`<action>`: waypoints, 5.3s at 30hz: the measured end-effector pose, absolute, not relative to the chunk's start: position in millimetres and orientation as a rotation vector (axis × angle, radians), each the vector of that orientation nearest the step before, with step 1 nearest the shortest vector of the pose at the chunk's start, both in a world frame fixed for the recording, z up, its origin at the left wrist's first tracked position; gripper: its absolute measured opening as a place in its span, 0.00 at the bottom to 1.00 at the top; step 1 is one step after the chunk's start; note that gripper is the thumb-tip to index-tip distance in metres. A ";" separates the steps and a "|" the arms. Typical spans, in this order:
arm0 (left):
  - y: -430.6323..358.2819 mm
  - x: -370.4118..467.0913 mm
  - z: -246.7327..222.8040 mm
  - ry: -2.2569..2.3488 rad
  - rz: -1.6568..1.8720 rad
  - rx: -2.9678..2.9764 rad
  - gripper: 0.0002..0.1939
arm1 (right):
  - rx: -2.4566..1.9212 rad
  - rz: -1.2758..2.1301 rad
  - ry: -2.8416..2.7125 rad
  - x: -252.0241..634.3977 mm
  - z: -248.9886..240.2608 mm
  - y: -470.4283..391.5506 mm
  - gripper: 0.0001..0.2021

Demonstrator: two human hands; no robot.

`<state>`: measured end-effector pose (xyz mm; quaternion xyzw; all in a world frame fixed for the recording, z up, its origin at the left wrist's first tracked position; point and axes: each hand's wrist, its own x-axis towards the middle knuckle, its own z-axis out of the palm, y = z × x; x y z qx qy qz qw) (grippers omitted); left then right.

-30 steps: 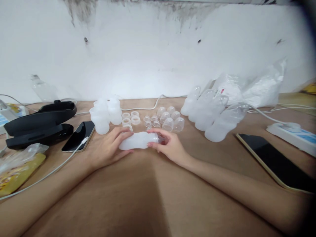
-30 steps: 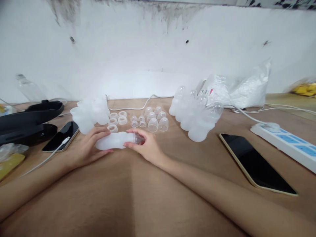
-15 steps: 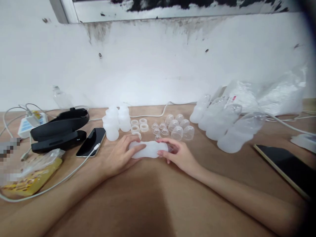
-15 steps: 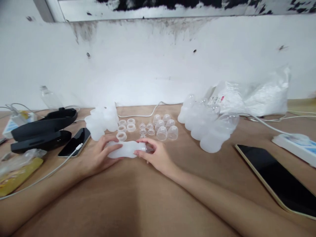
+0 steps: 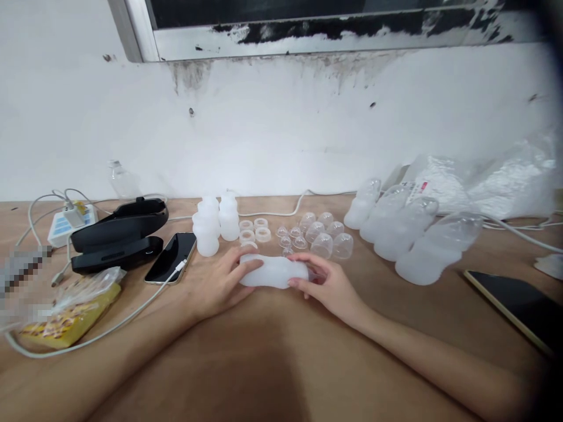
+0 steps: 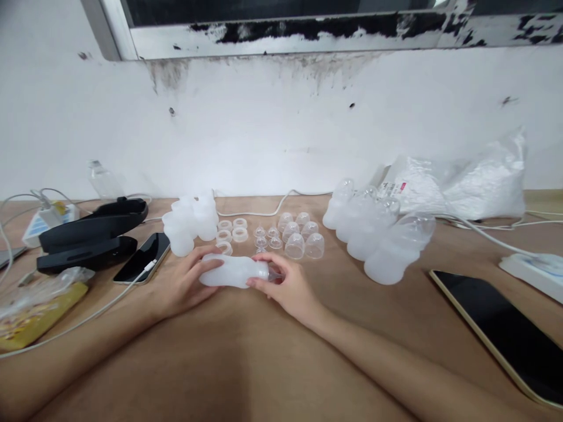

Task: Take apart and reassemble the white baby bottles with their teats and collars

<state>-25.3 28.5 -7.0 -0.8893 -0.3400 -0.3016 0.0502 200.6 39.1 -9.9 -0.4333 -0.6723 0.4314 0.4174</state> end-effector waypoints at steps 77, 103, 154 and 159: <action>34.3 -22.6 12.9 -2.022 -1.399 -2.813 0.19 | -0.807 1.319 -1.319 220.8 -5.7 45.4 0.11; 6.5 -2.9 28.6 -1.968 -1.021 -2.794 0.13 | -0.931 1.058 -1.765 222.2 -1.2 32.5 0.19; 6.5 -5.2 19.2 -1.232 -0.490 -3.231 0.29 | -0.939 -0.030 -2.628 248.0 51.6 59.5 0.25; 9.1 -10.7 20.3 -1.142 -0.024 -3.284 0.38 | -0.789 0.438 -2.918 237.9 1.6 16.2 0.29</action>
